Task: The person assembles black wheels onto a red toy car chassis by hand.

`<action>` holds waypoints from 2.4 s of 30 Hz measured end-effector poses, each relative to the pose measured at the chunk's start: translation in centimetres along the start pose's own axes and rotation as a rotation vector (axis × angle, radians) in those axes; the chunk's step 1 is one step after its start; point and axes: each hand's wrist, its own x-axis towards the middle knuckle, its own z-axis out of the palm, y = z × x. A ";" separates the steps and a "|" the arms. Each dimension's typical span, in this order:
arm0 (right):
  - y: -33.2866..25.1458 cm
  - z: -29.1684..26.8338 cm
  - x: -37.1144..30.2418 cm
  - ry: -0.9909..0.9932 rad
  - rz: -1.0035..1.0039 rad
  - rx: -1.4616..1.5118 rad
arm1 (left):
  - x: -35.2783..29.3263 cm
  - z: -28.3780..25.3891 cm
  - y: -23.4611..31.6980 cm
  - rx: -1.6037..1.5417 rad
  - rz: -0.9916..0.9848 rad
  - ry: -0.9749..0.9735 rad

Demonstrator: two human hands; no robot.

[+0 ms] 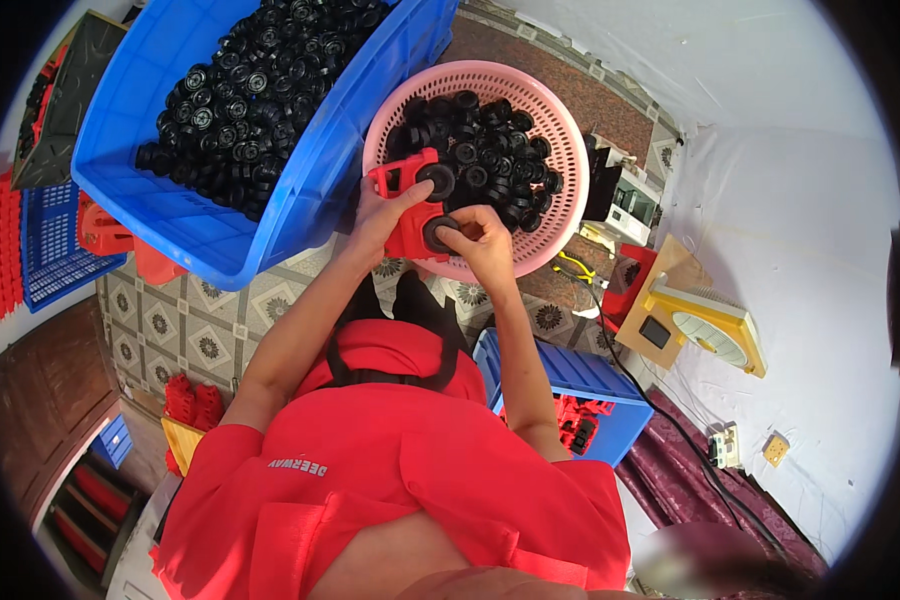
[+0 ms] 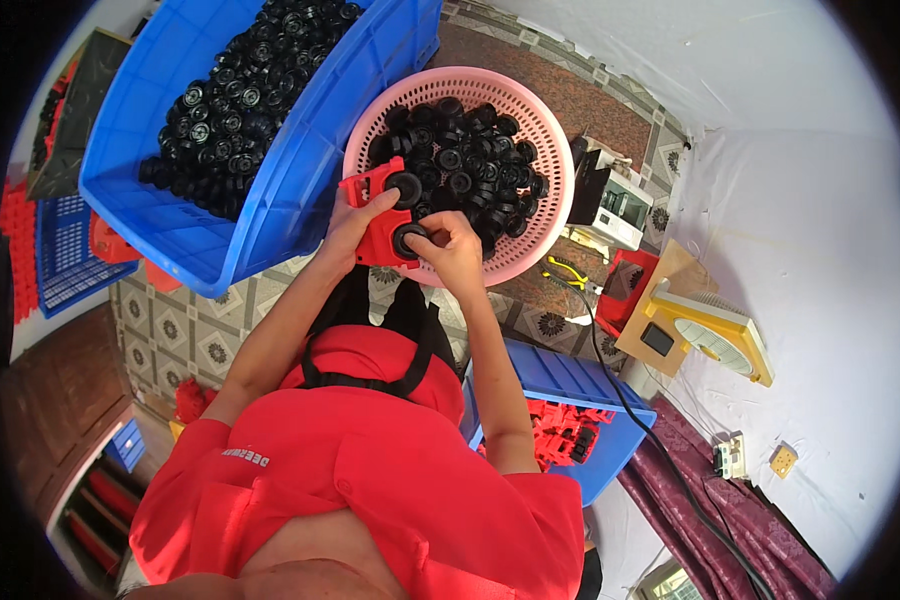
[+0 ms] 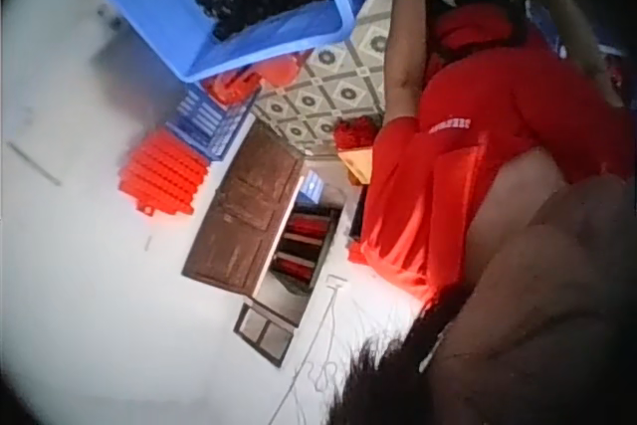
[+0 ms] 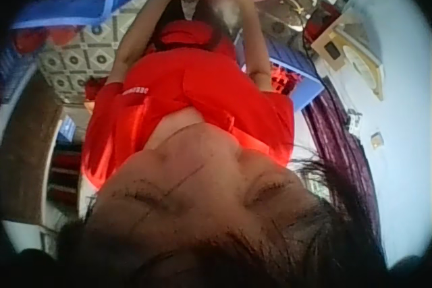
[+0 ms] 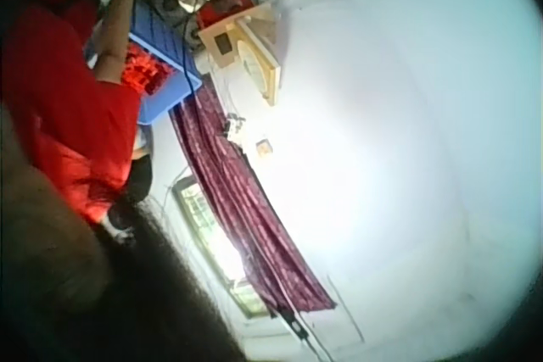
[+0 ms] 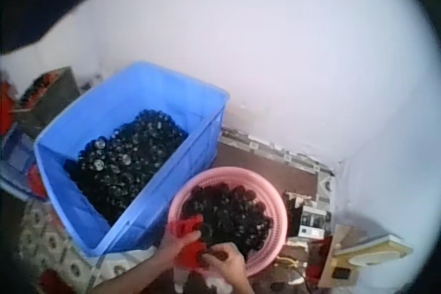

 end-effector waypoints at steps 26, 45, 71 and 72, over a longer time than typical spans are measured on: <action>-6.9 -4.2 1.5 -0.417 -0.711 -0.049 | -1.5 -6.5 -0.3 -0.145 -0.392 -1.086; 4.6 -3.0 7.4 0.311 0.020 0.486 | 0.7 -3.0 0.0 -0.229 -0.149 -0.119; 3.2 0.1 4.6 -0.563 0.187 0.474 | -1.9 -4.9 -2.8 0.180 0.002 -0.196; 5.2 -1.0 7.7 -0.627 0.224 0.415 | -1.8 -4.4 -2.8 0.054 -0.093 -0.151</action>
